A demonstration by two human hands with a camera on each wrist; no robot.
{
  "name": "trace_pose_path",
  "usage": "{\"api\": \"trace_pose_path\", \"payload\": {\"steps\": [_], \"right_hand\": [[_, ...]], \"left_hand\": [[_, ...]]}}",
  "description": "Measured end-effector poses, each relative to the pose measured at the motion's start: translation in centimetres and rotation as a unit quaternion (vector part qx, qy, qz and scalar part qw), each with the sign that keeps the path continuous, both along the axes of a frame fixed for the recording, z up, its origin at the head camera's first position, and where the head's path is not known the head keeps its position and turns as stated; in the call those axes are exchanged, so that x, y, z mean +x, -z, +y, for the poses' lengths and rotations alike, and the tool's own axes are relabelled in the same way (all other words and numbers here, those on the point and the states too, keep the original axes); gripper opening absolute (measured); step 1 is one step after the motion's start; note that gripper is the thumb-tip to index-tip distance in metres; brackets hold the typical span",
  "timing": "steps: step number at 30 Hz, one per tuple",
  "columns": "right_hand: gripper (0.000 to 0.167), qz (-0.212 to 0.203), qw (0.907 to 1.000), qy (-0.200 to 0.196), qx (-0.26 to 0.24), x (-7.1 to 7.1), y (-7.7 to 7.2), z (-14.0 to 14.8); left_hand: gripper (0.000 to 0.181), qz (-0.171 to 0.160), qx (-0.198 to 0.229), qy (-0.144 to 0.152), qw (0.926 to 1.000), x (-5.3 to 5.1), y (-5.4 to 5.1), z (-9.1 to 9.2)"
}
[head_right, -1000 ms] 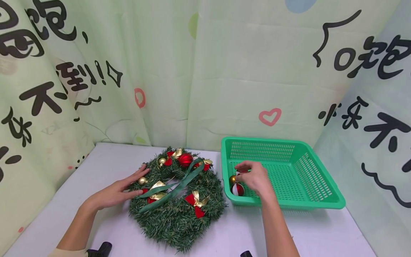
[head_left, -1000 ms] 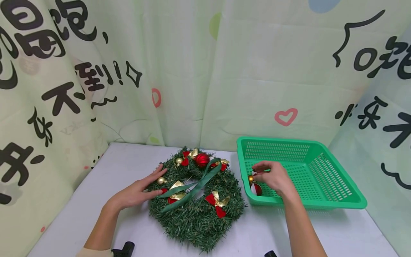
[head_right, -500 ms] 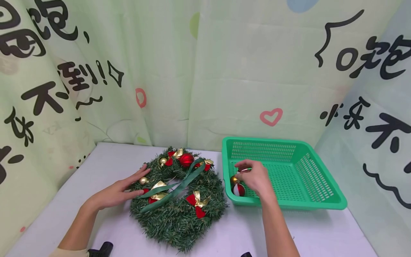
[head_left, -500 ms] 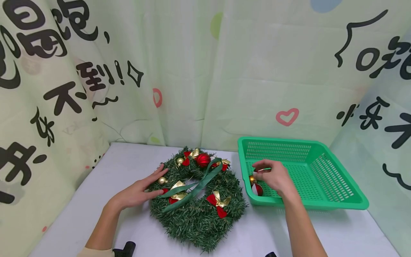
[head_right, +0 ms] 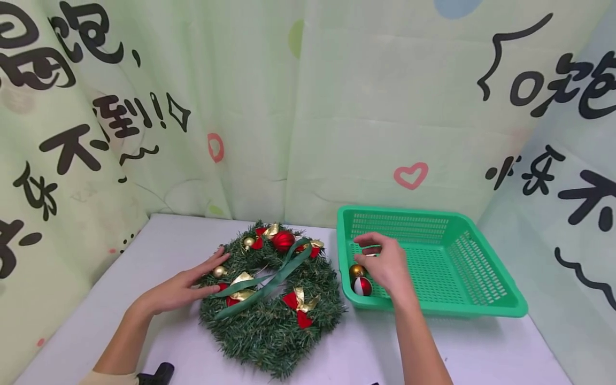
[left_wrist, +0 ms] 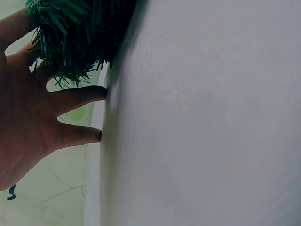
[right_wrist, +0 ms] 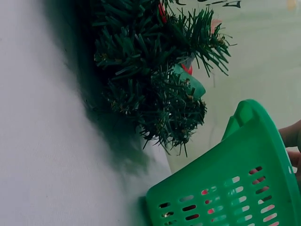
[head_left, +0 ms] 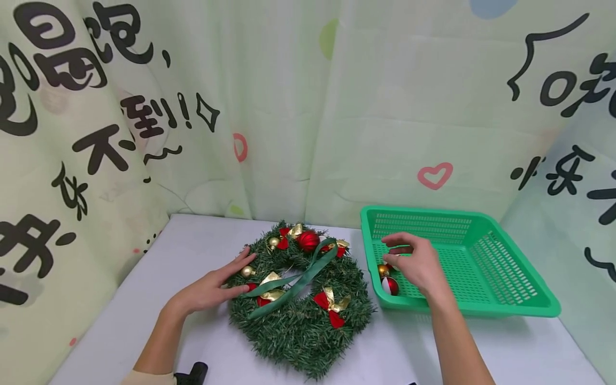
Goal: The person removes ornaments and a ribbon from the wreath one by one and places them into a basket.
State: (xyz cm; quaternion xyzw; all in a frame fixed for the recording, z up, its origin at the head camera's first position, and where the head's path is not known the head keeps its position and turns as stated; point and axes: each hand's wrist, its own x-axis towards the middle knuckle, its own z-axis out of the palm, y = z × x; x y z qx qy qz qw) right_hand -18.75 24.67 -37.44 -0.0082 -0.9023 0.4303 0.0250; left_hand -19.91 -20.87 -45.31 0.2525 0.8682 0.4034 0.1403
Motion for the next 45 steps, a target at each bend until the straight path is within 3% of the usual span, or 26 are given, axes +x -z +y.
{"api": "trace_pose_path", "payload": {"steps": [9,23,37,45], "right_hand": [[0.033,0.025,0.9997,-0.004,0.006,0.6,-1.0,-1.2],[0.03,0.045,0.9983,-0.037,-0.003,0.4,-2.3,-4.5],[0.028,0.038,0.9968,-0.07,-0.011,-0.9,-3.8,-6.2],[0.029,0.018,0.9955,-0.091,-0.016,-2.0,-4.8,-7.3]], "left_hand": [[0.074,-0.006,0.001,-0.002,1.0,0.1,0.1,0.1],[0.075,0.005,-0.007,-0.003,1.0,0.1,-0.3,0.1],[0.073,0.01,-0.003,0.002,0.9999,0.4,-0.6,0.0],[0.074,0.01,-0.007,-0.002,0.9999,0.2,-0.2,0.0]]}}
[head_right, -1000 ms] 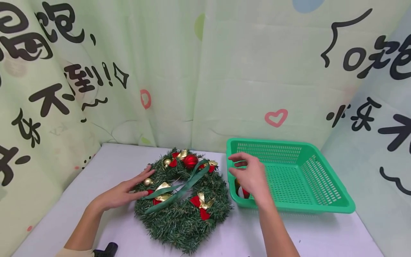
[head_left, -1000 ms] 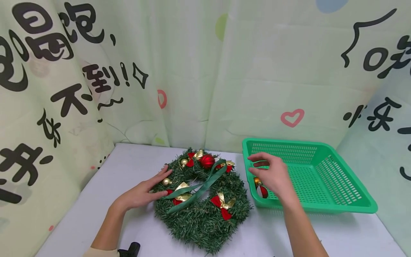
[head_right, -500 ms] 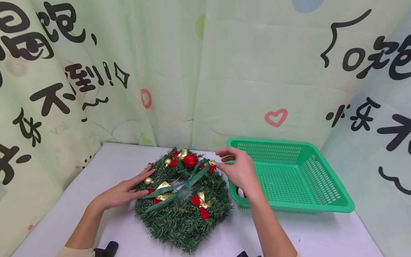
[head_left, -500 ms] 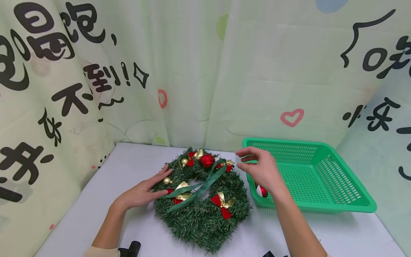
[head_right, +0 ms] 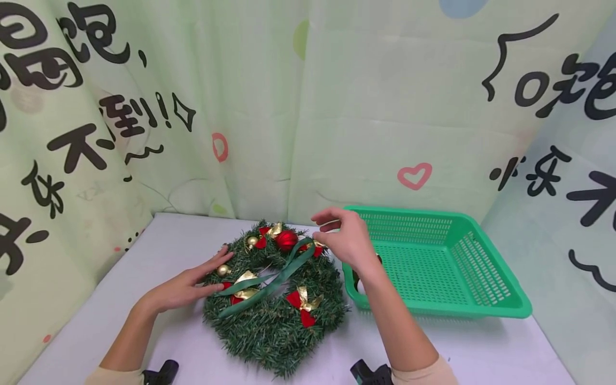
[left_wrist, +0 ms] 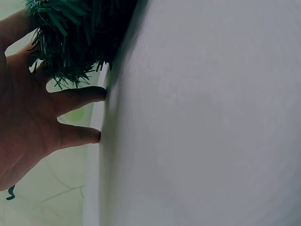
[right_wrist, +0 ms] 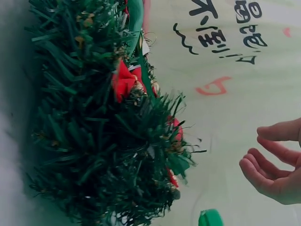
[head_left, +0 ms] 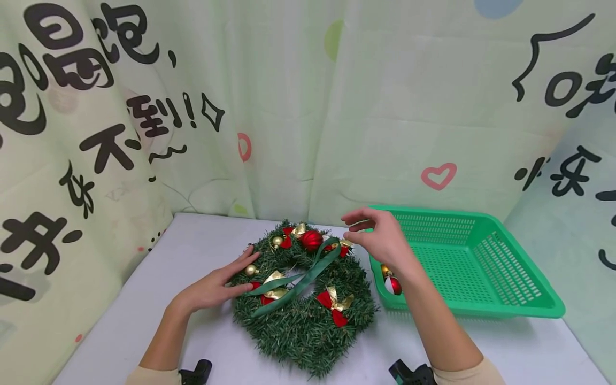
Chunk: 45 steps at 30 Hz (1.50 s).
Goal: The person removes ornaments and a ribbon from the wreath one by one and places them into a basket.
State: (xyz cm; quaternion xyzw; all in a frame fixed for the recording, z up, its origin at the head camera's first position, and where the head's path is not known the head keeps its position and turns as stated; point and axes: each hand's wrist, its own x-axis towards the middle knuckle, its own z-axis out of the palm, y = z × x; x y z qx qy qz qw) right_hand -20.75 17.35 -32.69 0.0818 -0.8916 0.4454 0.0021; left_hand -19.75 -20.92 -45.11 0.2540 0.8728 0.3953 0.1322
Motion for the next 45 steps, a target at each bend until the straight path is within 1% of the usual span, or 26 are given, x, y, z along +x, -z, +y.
{"api": "trace_pose_path", "payload": {"steps": [4,8,14,18,25,30,34,38,45], "right_hand": [[0.029,-0.016,0.9997,-0.009,-0.014,-0.6,-0.6,-0.6],[0.029,-0.026,0.9993,-0.019,-0.022,-1.4,-1.2,-1.1],[0.03,-0.041,0.9979,-0.042,-0.027,-2.5,-1.5,-1.7],[0.031,-0.046,0.9973,-0.054,-0.021,-3.2,-1.6,-2.0],[0.031,-0.067,0.995,-0.073,-0.001,-4.5,-1.8,-2.8],[0.03,-0.094,0.9896,-0.109,0.0,-5.5,-1.6,-3.1],[0.031,-0.119,0.9837,-0.132,-0.021,-6.4,-1.2,-3.1],[0.034,-0.142,0.9797,-0.135,-0.042,-7.2,-1.1,-3.1],[0.035,-0.171,0.9738,-0.143,-0.047,-8.3,-0.6,-3.6]], "left_hand": [[0.075,-0.003,-0.003,-0.005,1.0,0.0,0.0,0.0],[0.075,0.002,-0.003,-0.004,1.0,0.0,-0.1,0.0],[0.074,0.0,0.0,0.001,1.0,0.0,0.0,0.0],[0.074,-0.001,0.001,0.0,1.0,0.0,0.1,0.1],[0.075,-0.003,0.001,-0.003,1.0,0.0,0.0,0.1],[0.075,-0.006,0.004,-0.002,1.0,0.0,0.0,0.1],[0.075,-0.007,0.003,-0.002,1.0,0.0,0.0,0.1],[0.074,-0.007,0.003,-0.002,1.0,0.1,0.0,0.2],[0.073,-0.001,0.006,0.002,1.0,0.2,-0.2,0.1]]}}
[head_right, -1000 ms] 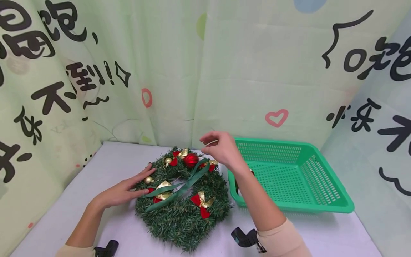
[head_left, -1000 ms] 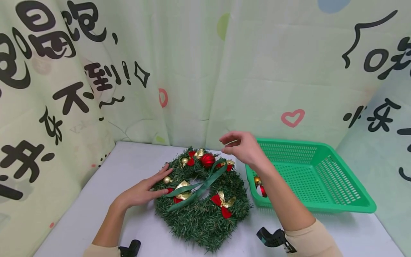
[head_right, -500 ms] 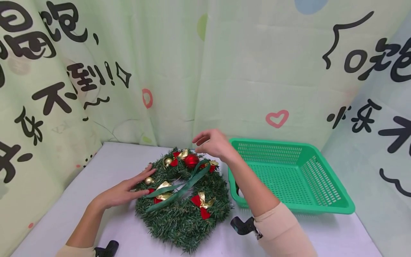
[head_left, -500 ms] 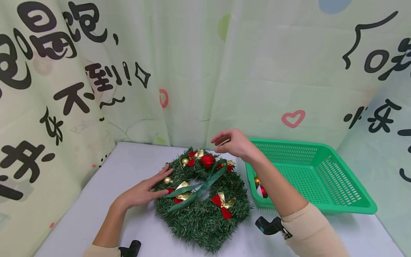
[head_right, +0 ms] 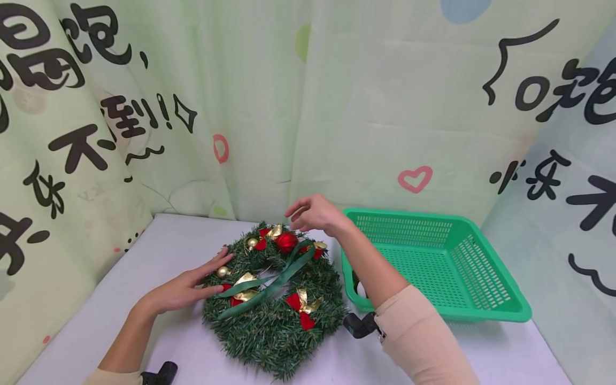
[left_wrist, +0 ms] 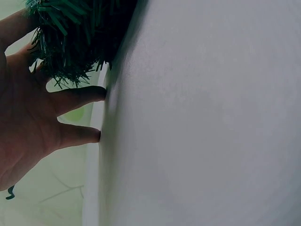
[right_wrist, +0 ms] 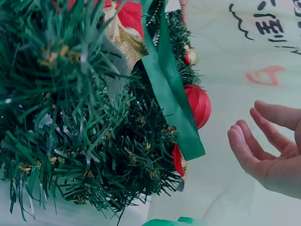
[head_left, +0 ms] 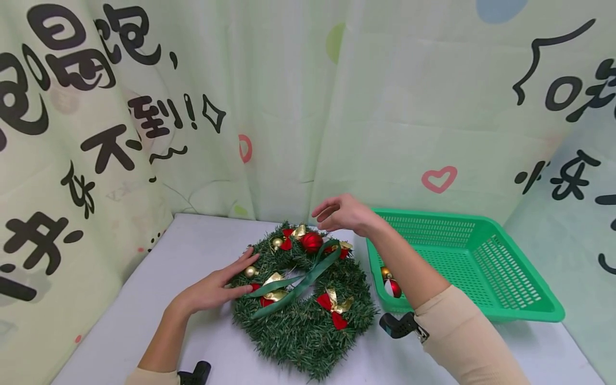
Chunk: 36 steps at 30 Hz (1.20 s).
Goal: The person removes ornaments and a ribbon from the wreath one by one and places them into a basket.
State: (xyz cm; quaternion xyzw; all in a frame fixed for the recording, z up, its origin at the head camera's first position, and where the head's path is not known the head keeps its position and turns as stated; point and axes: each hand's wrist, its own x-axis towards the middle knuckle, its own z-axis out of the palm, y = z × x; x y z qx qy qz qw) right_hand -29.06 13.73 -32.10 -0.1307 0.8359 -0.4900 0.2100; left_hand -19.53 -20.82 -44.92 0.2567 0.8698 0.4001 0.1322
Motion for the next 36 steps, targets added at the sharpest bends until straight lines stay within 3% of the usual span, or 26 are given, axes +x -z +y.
{"api": "trace_pose_path", "payload": {"steps": [23,36], "right_hand": [[0.043,-0.069,0.997,-0.017,0.029,-1.9,2.2,-0.1],[0.047,-0.093,0.9942,-0.021,0.051,-2.1,3.4,-0.9]], "left_hand": [[0.074,-0.003,-0.004,-0.001,1.0,-0.2,0.1,0.2],[0.075,-0.008,-0.002,-0.006,1.0,-0.5,0.5,0.0]]}}
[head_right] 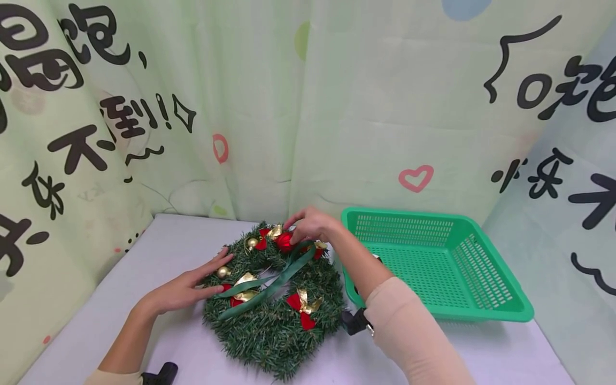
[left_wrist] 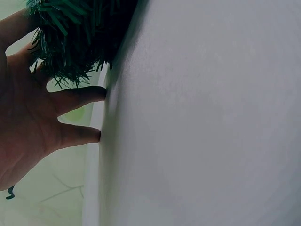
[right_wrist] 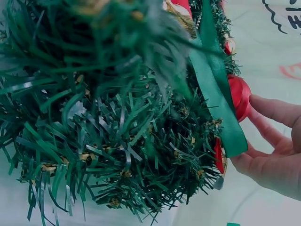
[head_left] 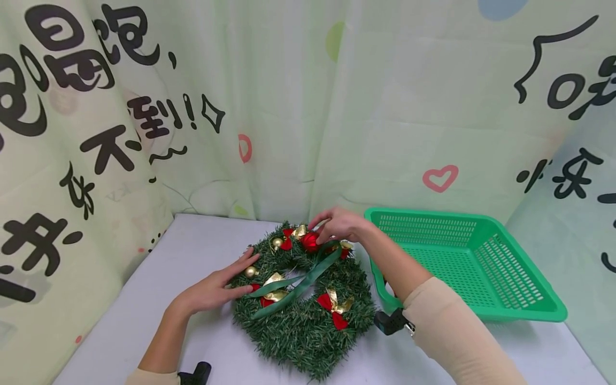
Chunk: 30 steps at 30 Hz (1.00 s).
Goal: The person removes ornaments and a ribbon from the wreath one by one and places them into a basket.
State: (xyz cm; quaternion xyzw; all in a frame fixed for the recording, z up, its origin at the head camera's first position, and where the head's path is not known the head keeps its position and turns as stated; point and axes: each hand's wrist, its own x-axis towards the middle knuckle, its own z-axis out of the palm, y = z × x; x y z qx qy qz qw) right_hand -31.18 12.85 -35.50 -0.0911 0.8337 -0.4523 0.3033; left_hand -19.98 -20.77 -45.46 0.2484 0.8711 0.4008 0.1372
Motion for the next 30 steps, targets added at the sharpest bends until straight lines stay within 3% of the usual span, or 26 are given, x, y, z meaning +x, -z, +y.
{"api": "trace_pose_path", "payload": {"steps": [11,30], "right_hand": [[0.046,0.003,0.9999,-0.014,-0.007,0.11,0.56,-0.34],[0.051,0.008,1.0,-0.003,0.0,0.16,0.89,-0.76]], "left_hand": [[0.074,0.0,0.001,0.0,1.0,-0.02,0.04,0.01],[0.074,-0.002,0.007,0.0,1.0,-0.03,0.2,-0.01]]}}
